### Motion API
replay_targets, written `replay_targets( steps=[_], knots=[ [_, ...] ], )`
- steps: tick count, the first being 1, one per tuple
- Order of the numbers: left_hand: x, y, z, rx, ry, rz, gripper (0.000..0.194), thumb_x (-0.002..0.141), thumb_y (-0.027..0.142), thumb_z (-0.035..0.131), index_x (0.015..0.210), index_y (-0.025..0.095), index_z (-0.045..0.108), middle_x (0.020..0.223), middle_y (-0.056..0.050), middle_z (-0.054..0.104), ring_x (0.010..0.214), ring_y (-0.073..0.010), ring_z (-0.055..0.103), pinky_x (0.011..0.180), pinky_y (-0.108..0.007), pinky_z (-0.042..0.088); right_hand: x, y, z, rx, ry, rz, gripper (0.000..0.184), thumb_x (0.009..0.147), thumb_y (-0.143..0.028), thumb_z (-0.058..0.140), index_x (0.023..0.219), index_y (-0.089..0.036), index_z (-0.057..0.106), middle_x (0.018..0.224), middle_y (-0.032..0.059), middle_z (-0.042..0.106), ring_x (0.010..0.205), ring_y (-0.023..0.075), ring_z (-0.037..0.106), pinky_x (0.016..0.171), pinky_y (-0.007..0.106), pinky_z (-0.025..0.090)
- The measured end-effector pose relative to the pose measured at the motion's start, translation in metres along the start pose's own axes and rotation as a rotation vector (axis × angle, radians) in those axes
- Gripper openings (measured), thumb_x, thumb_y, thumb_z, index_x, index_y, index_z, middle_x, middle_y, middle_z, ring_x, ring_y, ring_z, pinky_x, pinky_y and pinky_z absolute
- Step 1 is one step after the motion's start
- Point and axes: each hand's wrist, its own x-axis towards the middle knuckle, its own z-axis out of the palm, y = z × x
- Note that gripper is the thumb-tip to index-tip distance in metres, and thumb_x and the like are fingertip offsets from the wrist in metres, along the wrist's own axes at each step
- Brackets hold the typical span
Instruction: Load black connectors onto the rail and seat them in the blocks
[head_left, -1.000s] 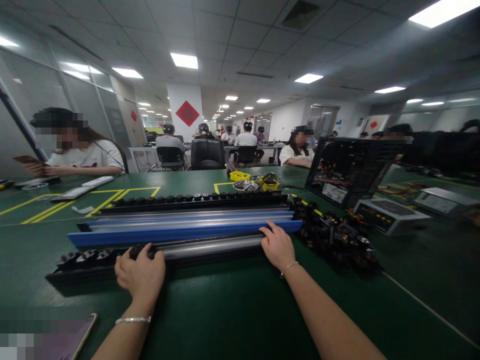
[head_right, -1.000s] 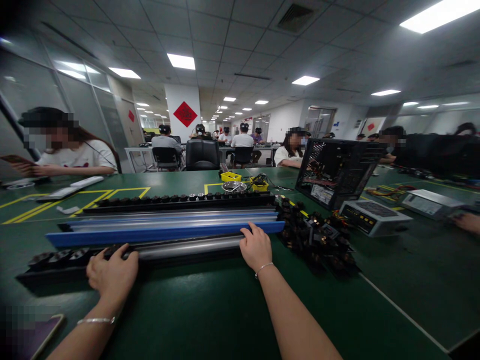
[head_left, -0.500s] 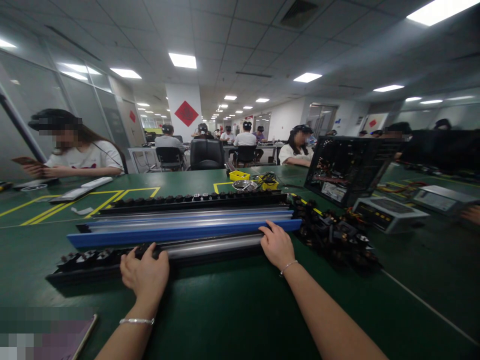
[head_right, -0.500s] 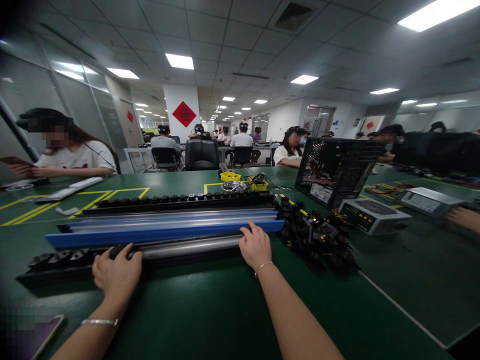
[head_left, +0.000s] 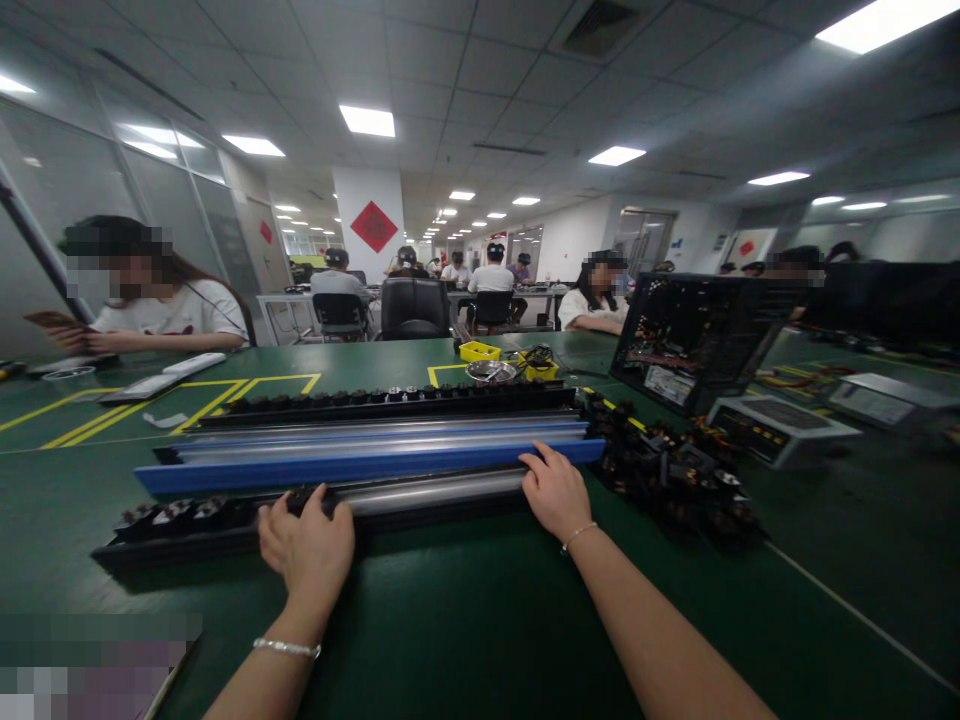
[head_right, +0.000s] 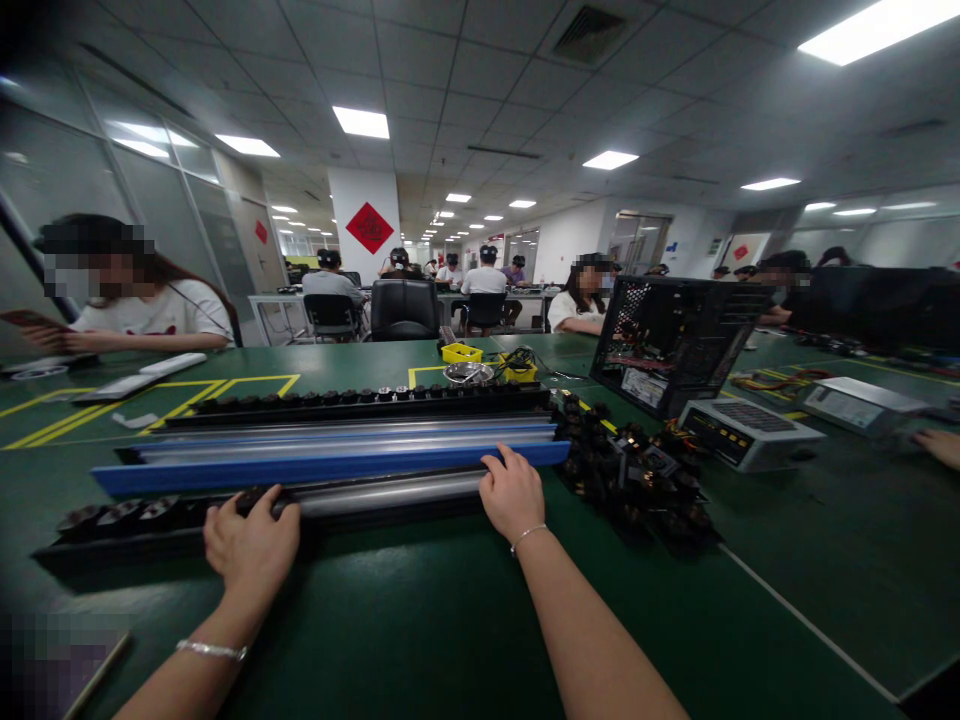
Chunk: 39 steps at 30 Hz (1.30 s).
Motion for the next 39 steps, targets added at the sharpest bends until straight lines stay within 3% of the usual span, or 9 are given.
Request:
replay_targets(
  steps=[39],
  knots=[
    [-0.0085, 0.0045, 0.0002, 0.098, -0.020, 0.101, 0.046, 0.077, 0.039, 0.044, 0.115, 0.017, 0.059, 0.135, -0.017, 0.033, 0.134, -0.0332, 0.017, 0.106, -0.050, 0.018, -0.0007, -0.0001, -0.0001, 0.013, 0.011, -0.011, 0.035, 0.085, -0.026, 0.039, 0.110, -0.025, 0.063, 0.129, 0.0053, 0.050, 0.113, 0.0210, 0.046, 0.095, 0.035, 0.036]
  ],
)
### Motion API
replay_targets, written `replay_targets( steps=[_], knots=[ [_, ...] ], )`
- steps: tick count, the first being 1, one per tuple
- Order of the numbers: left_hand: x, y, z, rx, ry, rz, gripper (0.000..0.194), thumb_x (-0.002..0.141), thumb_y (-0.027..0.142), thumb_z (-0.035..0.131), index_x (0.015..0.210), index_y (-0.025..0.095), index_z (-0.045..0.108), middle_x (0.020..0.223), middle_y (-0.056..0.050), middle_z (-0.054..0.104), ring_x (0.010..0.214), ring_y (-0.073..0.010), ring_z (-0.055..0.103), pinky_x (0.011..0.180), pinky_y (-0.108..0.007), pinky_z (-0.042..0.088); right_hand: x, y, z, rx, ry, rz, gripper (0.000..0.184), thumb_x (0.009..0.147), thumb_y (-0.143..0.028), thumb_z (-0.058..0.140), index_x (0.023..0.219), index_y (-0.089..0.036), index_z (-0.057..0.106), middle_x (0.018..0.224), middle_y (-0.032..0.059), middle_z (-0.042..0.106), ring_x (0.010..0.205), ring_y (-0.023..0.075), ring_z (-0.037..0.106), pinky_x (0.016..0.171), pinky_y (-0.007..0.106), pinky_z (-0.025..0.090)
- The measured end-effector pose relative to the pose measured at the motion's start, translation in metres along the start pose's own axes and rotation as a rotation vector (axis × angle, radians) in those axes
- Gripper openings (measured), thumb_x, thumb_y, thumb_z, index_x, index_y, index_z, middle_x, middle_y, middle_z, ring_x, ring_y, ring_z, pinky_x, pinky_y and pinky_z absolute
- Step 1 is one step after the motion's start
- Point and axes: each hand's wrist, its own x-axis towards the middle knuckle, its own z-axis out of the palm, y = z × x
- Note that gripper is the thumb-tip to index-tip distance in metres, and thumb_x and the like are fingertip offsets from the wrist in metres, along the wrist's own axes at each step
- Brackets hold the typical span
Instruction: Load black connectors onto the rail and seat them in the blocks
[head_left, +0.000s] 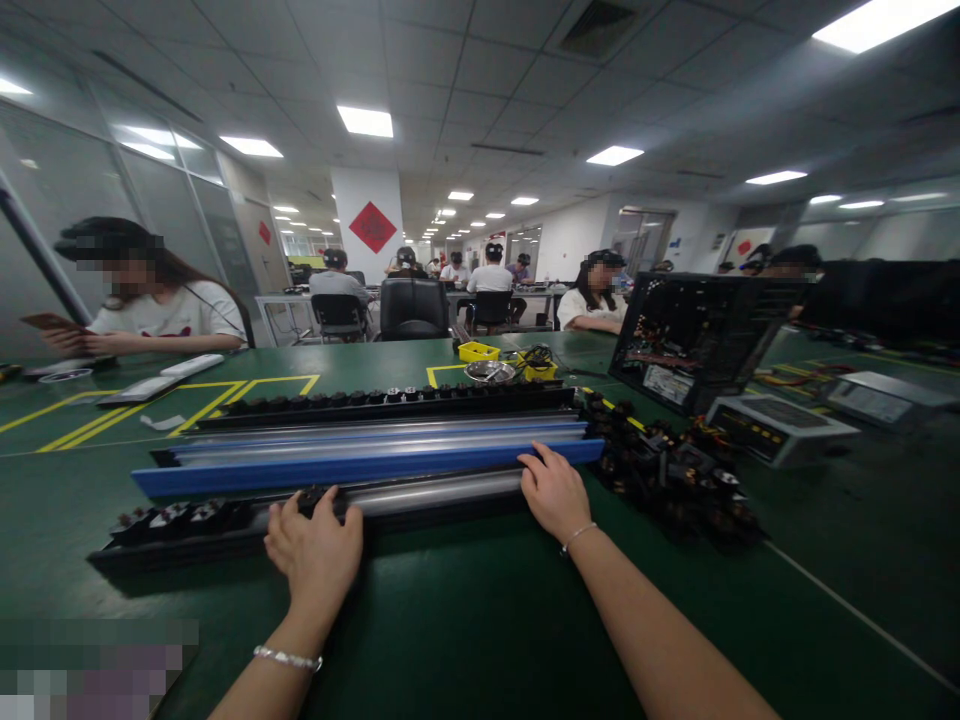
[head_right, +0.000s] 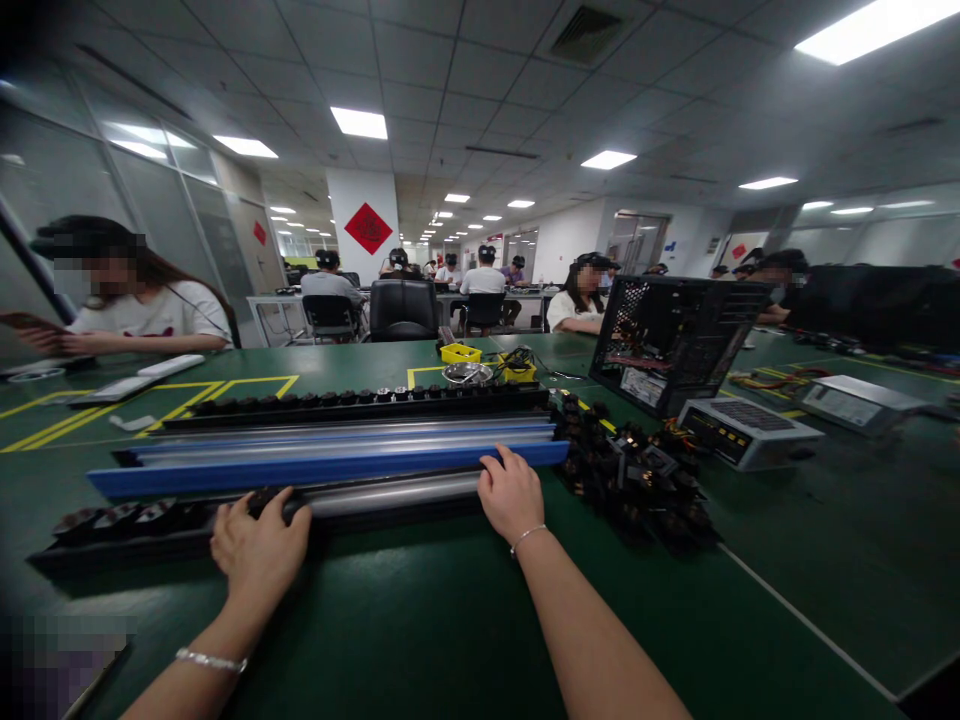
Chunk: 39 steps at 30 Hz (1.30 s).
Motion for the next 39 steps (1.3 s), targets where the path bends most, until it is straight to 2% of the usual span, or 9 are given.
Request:
replay_targets(
  steps=[5, 10, 17, 29, 39],
  knots=[
    [0.003, -0.007, 0.002, 0.044, -0.079, -0.005, 0.052, 0.078, 0.047, 0.043, 0.121, 0.021, 0.056, 0.141, -0.017, 0.027, 0.135, -0.0359, 0.013, 0.105, -0.052, 0.017, 0.000, 0.000, -0.001, 0.006, -0.005, -0.001, 0.035, 0.085, -0.027, 0.039, 0.110, -0.025, 0.062, 0.130, 0.0051, 0.049, 0.113, 0.0209, 0.046, 0.095, 0.034, 0.036],
    [0.004, -0.012, 0.002, 0.082, -0.110, 0.029, 0.056, 0.081, 0.052, 0.036, 0.127, 0.024, 0.050, 0.140, -0.016, 0.030, 0.135, -0.0354, 0.012, 0.104, -0.055, 0.017, 0.000, 0.001, -0.001, 0.007, -0.007, -0.005, 0.035, 0.085, -0.027, 0.038, 0.110, -0.024, 0.063, 0.130, 0.0056, 0.050, 0.113, 0.0212, 0.047, 0.094, 0.034, 0.037],
    [0.002, -0.008, -0.002, 0.106, -0.120, 0.038, 0.054, 0.083, 0.051, 0.033, 0.126, 0.025, 0.051, 0.136, -0.016, 0.036, 0.135, -0.0331, 0.016, 0.103, -0.055, 0.020, 0.000, 0.001, 0.000, -0.001, 0.002, -0.009, 0.035, 0.085, -0.026, 0.039, 0.110, -0.025, 0.063, 0.130, 0.0056, 0.049, 0.113, 0.0217, 0.047, 0.093, 0.035, 0.037],
    [-0.003, 0.000, -0.005, 0.137, -0.147, 0.104, 0.049, 0.087, 0.044, 0.025, 0.123, 0.028, 0.053, 0.136, -0.015, 0.038, 0.134, -0.0297, 0.021, 0.100, -0.062, 0.020, 0.000, 0.001, 0.000, 0.004, 0.007, -0.017, 0.035, 0.085, -0.027, 0.038, 0.109, -0.024, 0.064, 0.129, 0.0067, 0.050, 0.112, 0.0220, 0.047, 0.093, 0.035, 0.038],
    [-0.004, -0.001, -0.006, 0.158, -0.145, 0.129, 0.049, 0.086, 0.044, 0.026, 0.123, 0.028, 0.054, 0.133, -0.016, 0.039, 0.127, -0.0321, 0.031, 0.099, -0.062, 0.020, 0.001, 0.003, 0.001, -0.002, 0.011, -0.018, 0.035, 0.085, -0.027, 0.038, 0.109, -0.024, 0.063, 0.129, 0.0061, 0.050, 0.112, 0.0221, 0.047, 0.094, 0.035, 0.038]
  ],
)
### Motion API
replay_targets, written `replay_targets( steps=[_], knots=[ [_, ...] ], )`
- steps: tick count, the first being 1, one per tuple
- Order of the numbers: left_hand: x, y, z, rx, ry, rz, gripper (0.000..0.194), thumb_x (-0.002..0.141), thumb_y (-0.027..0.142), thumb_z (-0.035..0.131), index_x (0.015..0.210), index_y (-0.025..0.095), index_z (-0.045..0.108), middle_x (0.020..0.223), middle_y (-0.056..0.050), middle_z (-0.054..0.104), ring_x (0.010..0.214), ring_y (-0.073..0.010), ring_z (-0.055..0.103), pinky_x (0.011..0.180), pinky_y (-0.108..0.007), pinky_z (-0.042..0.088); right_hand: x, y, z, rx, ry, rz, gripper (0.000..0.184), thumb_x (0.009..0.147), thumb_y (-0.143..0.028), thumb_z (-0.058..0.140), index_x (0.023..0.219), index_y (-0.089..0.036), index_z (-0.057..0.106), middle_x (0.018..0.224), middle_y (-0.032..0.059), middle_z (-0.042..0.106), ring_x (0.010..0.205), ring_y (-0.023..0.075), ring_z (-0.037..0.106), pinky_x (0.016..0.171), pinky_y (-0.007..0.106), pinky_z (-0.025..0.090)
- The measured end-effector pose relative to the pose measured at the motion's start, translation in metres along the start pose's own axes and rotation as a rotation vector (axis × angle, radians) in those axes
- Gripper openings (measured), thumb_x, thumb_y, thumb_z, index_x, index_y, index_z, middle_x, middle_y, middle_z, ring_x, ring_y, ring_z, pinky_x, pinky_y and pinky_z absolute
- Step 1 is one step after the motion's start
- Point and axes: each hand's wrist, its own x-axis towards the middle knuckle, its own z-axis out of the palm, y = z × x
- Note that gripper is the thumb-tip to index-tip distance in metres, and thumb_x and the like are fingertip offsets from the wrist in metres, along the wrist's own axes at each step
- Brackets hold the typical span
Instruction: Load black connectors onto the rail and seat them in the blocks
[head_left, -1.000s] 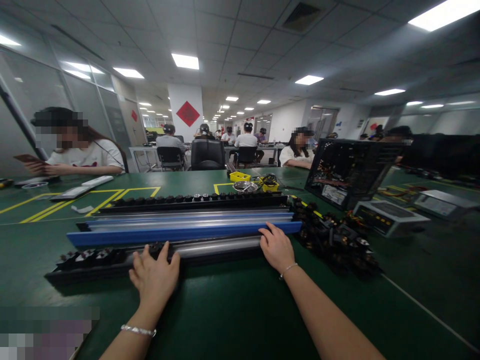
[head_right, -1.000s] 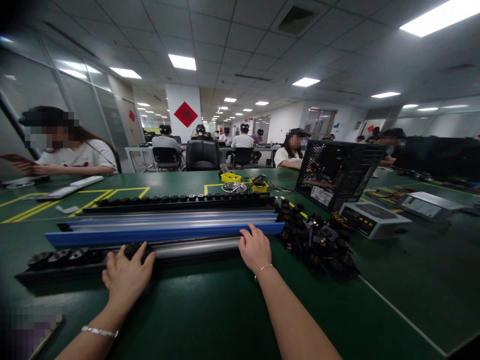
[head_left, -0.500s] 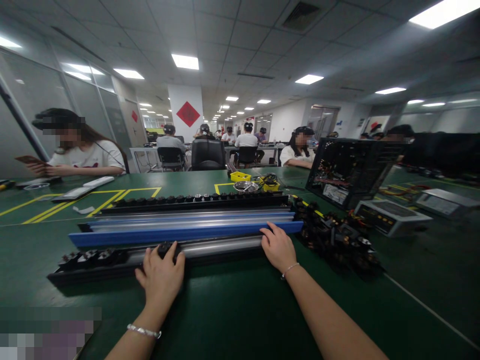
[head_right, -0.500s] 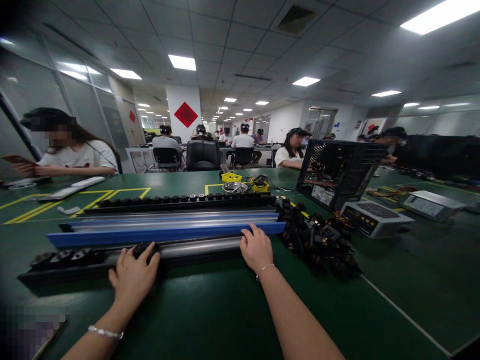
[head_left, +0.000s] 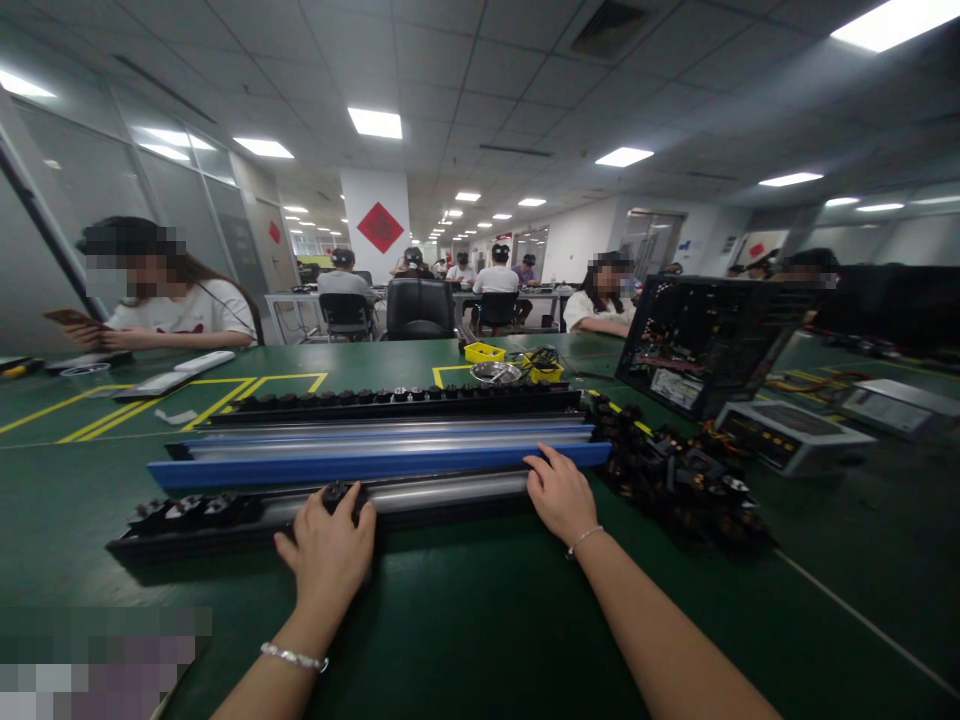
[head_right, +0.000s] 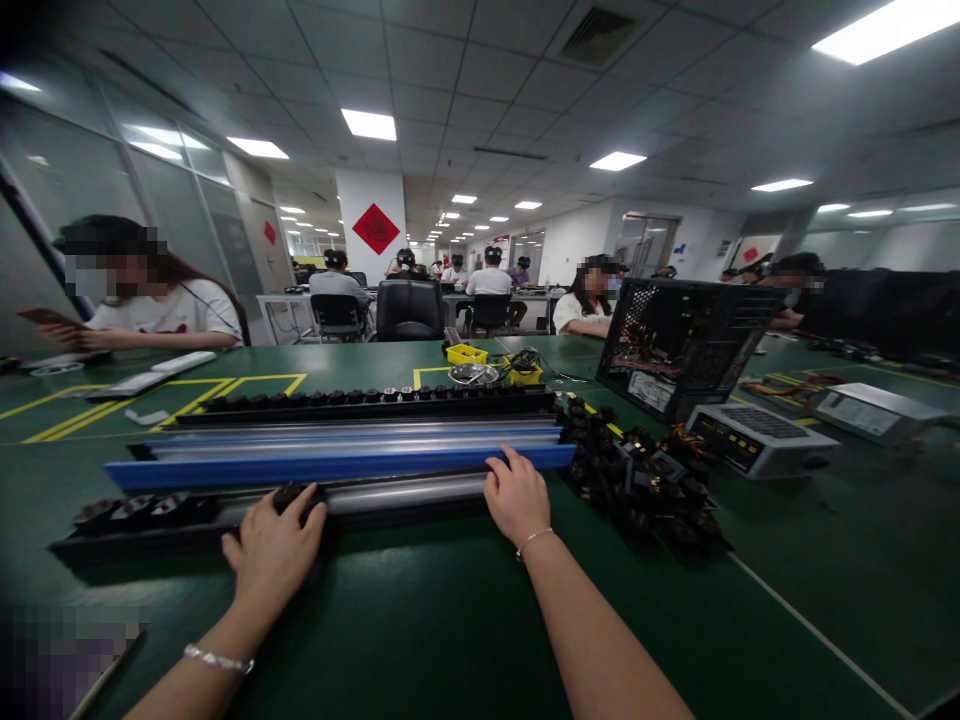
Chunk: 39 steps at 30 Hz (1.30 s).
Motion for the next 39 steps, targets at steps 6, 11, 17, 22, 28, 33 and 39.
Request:
replay_targets(
  steps=[6, 11, 17, 22, 28, 33, 39],
  knots=[
    [0.0023, -0.0004, -0.0006, -0.009, -0.014, -0.025, 0.049, 0.086, 0.046, 0.026, 0.122, 0.030, 0.054, 0.133, -0.014, 0.041, 0.127, -0.0315, 0.032, 0.100, -0.061, 0.020, 0.0003, 0.0002, 0.0013, 0.009, 0.006, 0.007, 0.037, 0.085, -0.027, 0.038, 0.114, -0.023, 0.060, 0.128, 0.0058, 0.051, 0.112, 0.0214, 0.047, 0.094, 0.034, 0.037],
    [0.0023, -0.0003, -0.0015, 0.002, -0.005, -0.022, 0.047, 0.086, 0.045, 0.027, 0.121, 0.031, 0.055, 0.133, -0.013, 0.042, 0.125, -0.0318, 0.035, 0.100, -0.060, 0.022, 0.0000, -0.0001, 0.0013, 0.011, 0.000, 0.008, 0.037, 0.084, -0.027, 0.039, 0.114, -0.023, 0.060, 0.129, 0.0062, 0.051, 0.113, 0.0215, 0.047, 0.094, 0.034, 0.038],
    [0.0011, 0.0011, -0.0038, 0.003, 0.003, -0.015, 0.046, 0.085, 0.044, 0.029, 0.119, 0.032, 0.056, 0.132, -0.012, 0.043, 0.123, -0.0316, 0.037, 0.099, -0.060, 0.023, 0.0003, 0.0005, 0.0011, 0.006, -0.001, 0.009, 0.036, 0.084, -0.027, 0.039, 0.112, -0.024, 0.061, 0.129, 0.0057, 0.051, 0.113, 0.0216, 0.047, 0.094, 0.035, 0.038],
    [0.0001, 0.0016, -0.0058, -0.019, -0.024, 0.018, 0.041, 0.086, 0.042, 0.029, 0.112, 0.037, 0.060, 0.131, -0.009, 0.045, 0.121, -0.0302, 0.039, 0.098, -0.064, 0.019, 0.0004, 0.0005, 0.0004, 0.014, -0.004, 0.009, 0.036, 0.084, -0.027, 0.038, 0.112, -0.023, 0.061, 0.129, 0.0056, 0.051, 0.113, 0.0214, 0.046, 0.094, 0.035, 0.038],
    [-0.0008, 0.0029, -0.0056, -0.027, -0.004, 0.027, 0.041, 0.086, 0.041, 0.029, 0.112, 0.036, 0.061, 0.130, -0.010, 0.046, 0.120, -0.0307, 0.041, 0.098, -0.065, 0.018, -0.0004, -0.0009, -0.0004, 0.015, -0.007, 0.019, 0.036, 0.084, -0.027, 0.039, 0.111, -0.024, 0.062, 0.130, 0.0052, 0.050, 0.113, 0.0215, 0.047, 0.094, 0.035, 0.038],
    [-0.0006, 0.0030, -0.0059, -0.031, -0.009, 0.030, 0.041, 0.086, 0.041, 0.030, 0.112, 0.035, 0.061, 0.130, -0.011, 0.046, 0.119, -0.0316, 0.041, 0.098, -0.066, 0.017, -0.0002, -0.0012, -0.0010, 0.014, -0.010, 0.017, 0.035, 0.084, -0.027, 0.039, 0.111, -0.024, 0.062, 0.130, 0.0053, 0.050, 0.113, 0.0214, 0.047, 0.094, 0.035, 0.038],
    [-0.0009, 0.0032, -0.0064, -0.025, -0.009, 0.037, 0.040, 0.086, 0.039, 0.031, 0.112, 0.035, 0.061, 0.129, -0.011, 0.046, 0.118, -0.0311, 0.042, 0.099, -0.065, 0.017, -0.0006, -0.0010, -0.0011, 0.019, -0.008, 0.016, 0.035, 0.085, -0.027, 0.039, 0.111, -0.024, 0.062, 0.129, 0.0056, 0.051, 0.113, 0.0214, 0.047, 0.094, 0.035, 0.038]
  ],
)
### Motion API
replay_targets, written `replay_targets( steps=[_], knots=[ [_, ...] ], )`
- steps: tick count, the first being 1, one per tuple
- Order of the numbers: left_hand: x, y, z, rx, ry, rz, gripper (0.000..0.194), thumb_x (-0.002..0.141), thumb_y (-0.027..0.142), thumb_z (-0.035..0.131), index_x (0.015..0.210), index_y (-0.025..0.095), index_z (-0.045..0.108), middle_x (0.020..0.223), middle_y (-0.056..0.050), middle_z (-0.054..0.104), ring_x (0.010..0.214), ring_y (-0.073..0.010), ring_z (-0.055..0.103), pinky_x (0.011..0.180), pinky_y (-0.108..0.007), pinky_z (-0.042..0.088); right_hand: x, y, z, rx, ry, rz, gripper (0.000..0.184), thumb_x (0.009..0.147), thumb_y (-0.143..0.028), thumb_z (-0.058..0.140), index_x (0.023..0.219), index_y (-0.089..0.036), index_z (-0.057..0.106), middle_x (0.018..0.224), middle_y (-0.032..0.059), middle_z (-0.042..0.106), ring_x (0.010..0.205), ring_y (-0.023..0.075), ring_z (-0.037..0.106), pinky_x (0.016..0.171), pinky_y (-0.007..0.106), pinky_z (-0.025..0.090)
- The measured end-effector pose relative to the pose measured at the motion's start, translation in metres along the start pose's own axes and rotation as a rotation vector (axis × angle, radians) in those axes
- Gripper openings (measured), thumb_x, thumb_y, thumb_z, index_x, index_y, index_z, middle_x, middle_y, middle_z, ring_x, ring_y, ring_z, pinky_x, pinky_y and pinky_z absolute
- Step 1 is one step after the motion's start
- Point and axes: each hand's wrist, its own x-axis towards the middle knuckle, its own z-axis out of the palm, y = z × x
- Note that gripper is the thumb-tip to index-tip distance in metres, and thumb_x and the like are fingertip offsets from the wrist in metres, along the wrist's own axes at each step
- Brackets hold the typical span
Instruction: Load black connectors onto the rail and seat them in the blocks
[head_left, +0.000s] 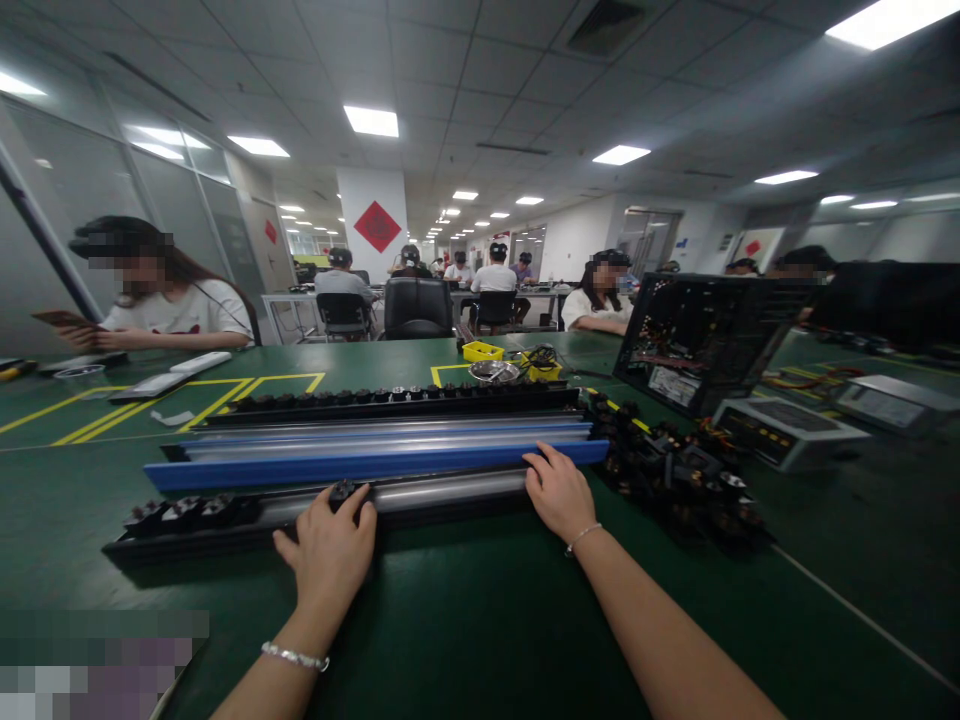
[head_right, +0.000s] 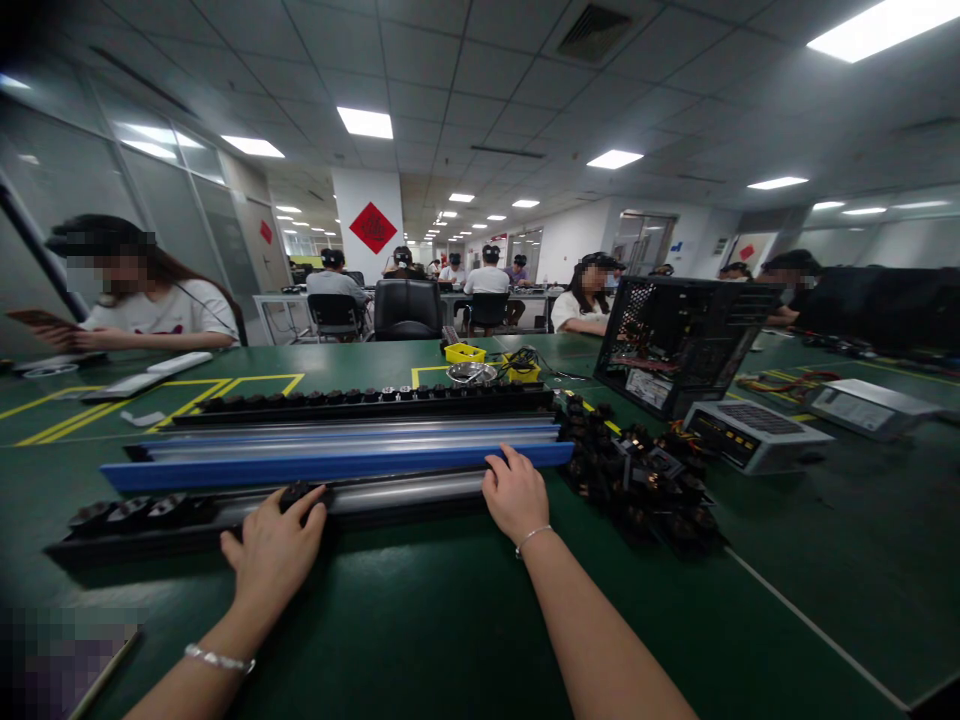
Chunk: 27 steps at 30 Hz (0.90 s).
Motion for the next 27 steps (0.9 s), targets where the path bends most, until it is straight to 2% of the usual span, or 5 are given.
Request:
replay_targets(
  steps=[7, 15, 27],
  knots=[
    [-0.002, 0.001, 0.001, 0.028, 0.020, 0.043, 0.040, 0.085, 0.038, 0.031, 0.112, 0.035, 0.062, 0.128, -0.010, 0.049, 0.115, -0.0313, 0.044, 0.098, -0.065, 0.018, 0.000, 0.000, 0.000, -0.003, -0.002, 0.000, 0.035, 0.085, -0.027, 0.038, 0.110, -0.024, 0.062, 0.129, 0.0058, 0.050, 0.113, 0.0216, 0.046, 0.094, 0.035, 0.038],
    [-0.009, 0.010, -0.002, 0.062, -0.008, 0.153, 0.040, 0.086, 0.036, 0.033, 0.116, 0.034, 0.059, 0.131, -0.010, 0.048, 0.115, -0.0298, 0.046, 0.099, -0.067, 0.012, 0.000, 0.000, 0.001, -0.007, -0.003, 0.005, 0.035, 0.084, -0.027, 0.039, 0.111, -0.025, 0.062, 0.129, 0.0053, 0.050, 0.113, 0.0219, 0.047, 0.093, 0.036, 0.038],
    [-0.010, 0.010, 0.001, 0.054, 0.000, 0.201, 0.038, 0.084, 0.036, 0.037, 0.114, 0.034, 0.060, 0.130, -0.008, 0.050, 0.114, -0.0295, 0.048, 0.100, -0.066, 0.012, 0.000, 0.000, 0.000, -0.011, -0.003, 0.002, 0.035, 0.085, -0.027, 0.039, 0.111, -0.024, 0.062, 0.130, 0.0056, 0.050, 0.113, 0.0217, 0.047, 0.093, 0.035, 0.038]
  ],
)
